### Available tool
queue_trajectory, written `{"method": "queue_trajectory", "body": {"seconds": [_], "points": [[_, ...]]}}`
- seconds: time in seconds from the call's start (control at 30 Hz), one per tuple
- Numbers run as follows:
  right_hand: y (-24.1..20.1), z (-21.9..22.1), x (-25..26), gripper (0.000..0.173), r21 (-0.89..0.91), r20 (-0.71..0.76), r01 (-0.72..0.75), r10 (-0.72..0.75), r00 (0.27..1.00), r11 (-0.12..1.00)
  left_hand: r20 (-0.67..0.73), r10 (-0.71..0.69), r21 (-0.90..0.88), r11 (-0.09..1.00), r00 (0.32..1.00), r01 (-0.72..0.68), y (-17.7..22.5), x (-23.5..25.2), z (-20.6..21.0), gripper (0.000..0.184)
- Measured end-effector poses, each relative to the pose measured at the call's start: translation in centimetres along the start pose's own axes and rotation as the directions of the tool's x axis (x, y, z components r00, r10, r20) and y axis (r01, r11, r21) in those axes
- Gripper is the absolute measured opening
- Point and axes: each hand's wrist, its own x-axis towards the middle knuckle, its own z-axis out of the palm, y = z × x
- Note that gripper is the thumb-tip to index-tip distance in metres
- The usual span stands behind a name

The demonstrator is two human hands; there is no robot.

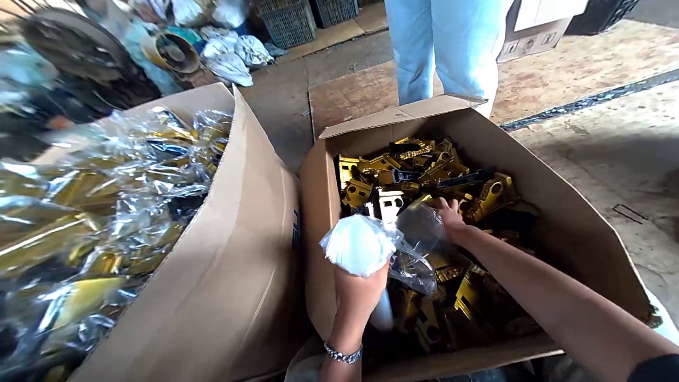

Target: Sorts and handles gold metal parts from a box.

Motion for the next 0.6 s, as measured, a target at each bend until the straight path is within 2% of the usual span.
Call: {"method": "queue_trajectory", "body": {"seconds": [0.07,0.13,0.2,0.27,0.33,0.37,0.43,0.47,0.5,0.53,0.57,0.6], "points": [[0.6,-0.6,-0.4,0.046,0.105,0.002,0.089,-0.089,0.996,0.991,-0.008,0.038,0.102,0.994,0.999,-0.037,0.3,-0.1,0.1,0.058],[1.5,-1.9,-1.9,0.034,0.301,-0.148,0.202,-0.163,0.975,0.932,-0.009,0.033,0.151,0.988,0.999,-0.031,0.6,-0.1,0.0,0.056],[2.1,-3.8,-4.8,0.036,0.586,-0.257,0.226,-0.086,0.963,0.778,-0.032,0.071,0.119,0.991,0.997,-0.067,0.4,-0.1,0.2,0.052],[2.6,-5.4,-8.3,0.041,0.726,-0.384,0.317,-0.023,0.923,0.61,-0.065,0.128,0.059,0.991,0.99,-0.124,-0.3,-0.2,0.6,0.051],[2.5,-6.3,-12.2,0.047,0.736,-0.452,0.434,-0.099,0.886,0.519,-0.081,0.161,0.018,0.987,0.984,-0.16,-1.1,-0.2,0.9,0.05],[2.1,-6.2,-14.3,0.049,0.741,-0.419,0.458,-0.194,0.887,0.492,-0.077,0.159,0.005,0.987,0.984,-0.159,-1.1,-0.4,1.0,0.052],[0.7,-5.2,-17.3,0.057,0.764,-0.219,0.423,-0.42,0.881,0.488,-0.055,0.127,-0.022,0.991,0.99,-0.129,-0.2,-0.7,1.3,0.055],[-0.3,-4.2,-17.9,0.054,0.767,-0.126,0.389,-0.474,0.871,0.51,-0.037,0.084,-0.046,0.995,0.996,-0.085,0.5,-1.0,1.2,0.056],[-1.3,-3.1,-17.9,0.048,0.759,-0.093,0.369,-0.471,0.877,0.537,-0.002,-0.004,-0.112,0.994,1.0,0.004,1.3,-1.3,1.1,0.055],[-2.1,-2.0,-17.6,0.045,0.702,-0.156,0.405,-0.428,0.89,0.586,0.045,-0.129,-0.22,0.966,0.991,0.135,2.1,-1.5,1.0,0.051],[-2.7,-0.9,-17.1,0.043,0.549,-0.275,0.477,-0.39,0.879,0.687,0.101,-0.256,-0.342,0.898,0.961,0.276,2.9,-1.5,0.8,0.044],[-3.2,0.2,-16.5,0.039,0.326,-0.376,0.526,-0.403,0.835,0.786,0.145,-0.342,-0.427,0.825,0.929,0.37,3.6,-1.5,0.6,0.034]]}}
